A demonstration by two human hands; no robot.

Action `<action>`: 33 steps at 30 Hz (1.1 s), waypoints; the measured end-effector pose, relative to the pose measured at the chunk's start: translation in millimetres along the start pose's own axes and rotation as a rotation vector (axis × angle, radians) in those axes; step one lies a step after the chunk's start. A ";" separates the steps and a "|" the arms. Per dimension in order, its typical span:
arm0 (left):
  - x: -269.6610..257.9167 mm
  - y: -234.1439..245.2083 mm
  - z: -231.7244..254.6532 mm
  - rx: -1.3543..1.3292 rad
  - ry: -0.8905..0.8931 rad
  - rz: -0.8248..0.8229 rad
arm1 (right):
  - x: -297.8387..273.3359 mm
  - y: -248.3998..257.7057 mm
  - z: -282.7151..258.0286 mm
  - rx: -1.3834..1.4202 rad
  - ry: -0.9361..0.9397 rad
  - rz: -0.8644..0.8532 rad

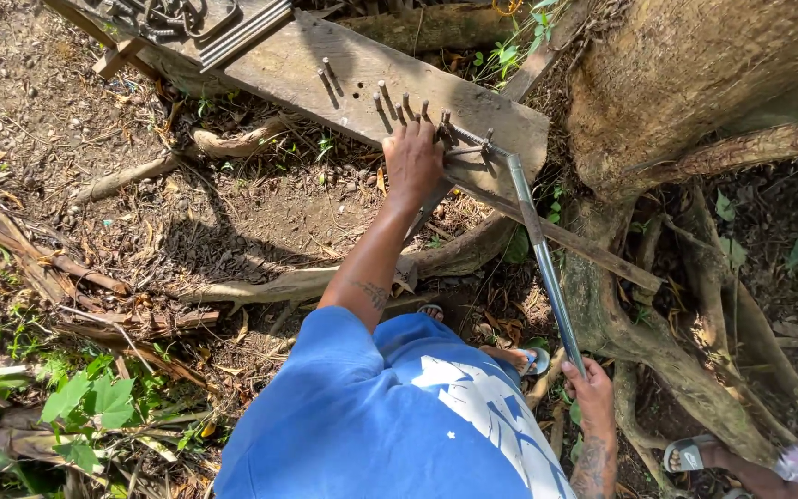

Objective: Bending metal rebar using a pipe as leverage against a wooden jig with nails.

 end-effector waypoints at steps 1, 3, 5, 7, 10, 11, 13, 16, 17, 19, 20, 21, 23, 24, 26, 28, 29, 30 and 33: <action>-0.2 -0.2 0.6 0.000 0.000 -0.004 | 1.0 0.9 1.7 -0.001 -0.004 0.001; 1.0 2.3 -0.5 -0.022 0.018 0.012 | 3.5 0.0 3.9 -0.005 -0.002 -0.009; 1.6 6.6 0.1 -0.033 0.019 0.031 | 5.5 -0.2 6.8 -0.008 -0.010 -0.012; 1.5 9.1 -0.7 -0.046 0.023 0.051 | 5.8 -0.4 8.0 -0.015 -0.014 -0.014; 2.1 9.0 -1.4 -0.064 0.034 0.054 | 6.3 1.0 6.6 -0.039 -0.017 -0.010; 1.9 10.5 -0.9 -0.063 0.030 0.056 | 7.1 1.2 7.1 -0.042 -0.018 -0.012; 2.2 7.0 -1.6 -0.067 0.027 0.061 | 8.4 1.5 3.0 -0.047 -0.014 -0.011; -0.9 -10.4 -9.8 -0.049 0.018 0.041 | 5.7 -1.3 -2.7 -0.059 -0.029 -0.011; -2.6 -19.0 -13.5 -0.032 0.015 0.020 | 5.6 -1.9 -3.1 -0.082 -0.036 -0.009; -5.6 -30.0 -15.7 -0.015 0.011 -0.004 | 4.9 -0.5 -2.3 -0.104 -0.047 -0.004; -5.5 -29.3 -14.7 -0.008 -0.002 0.017 | 5.5 -0.2 -2.2 -0.131 -0.039 -0.005; -5.5 -28.1 -13.7 0.000 -0.015 0.039 | 5.6 0.1 -2.3 -0.158 -0.031 -0.006; -5.5 -23.6 -13.1 -0.004 -0.009 0.038 | 2.7 -2.8 -6.8 -0.195 -0.027 -0.006; -4.6 -21.3 -12.5 -0.015 -0.002 0.039 | 2.5 -3.4 -10.3 -0.234 -0.020 0.000; -3.1 -16.3 -13.4 -0.022 -0.001 0.044 | 11.3 -5.5 -6.6 -0.270 -0.007 0.019; -3.1 -16.7 -12.8 -0.037 0.003 0.044 | 23.3 -2.6 -1.7 -0.313 0.003 0.045; -3.6 -17.8 -12.0 -0.047 -0.004 0.049 | 30.4 0.6 0.5 -0.345 0.021 0.070; -5.0 -17.9 -13.2 -0.053 -0.009 0.053 | 37.5 2.4 3.3 -0.377 0.039 0.091; -4.3 -27.2 -19.6 -0.077 0.015 0.033 | 54.5 4.0 10.9 -0.399 0.081 0.092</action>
Point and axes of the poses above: each hand's wrist, its own x-axis towards the middle knuckle, its own y-axis out of the back of the hand, z = x × y, the point moved 9 cm from there along x, towards the middle knuckle, and after that the axes turned 10 degrees about z, right-handed, at the moved point
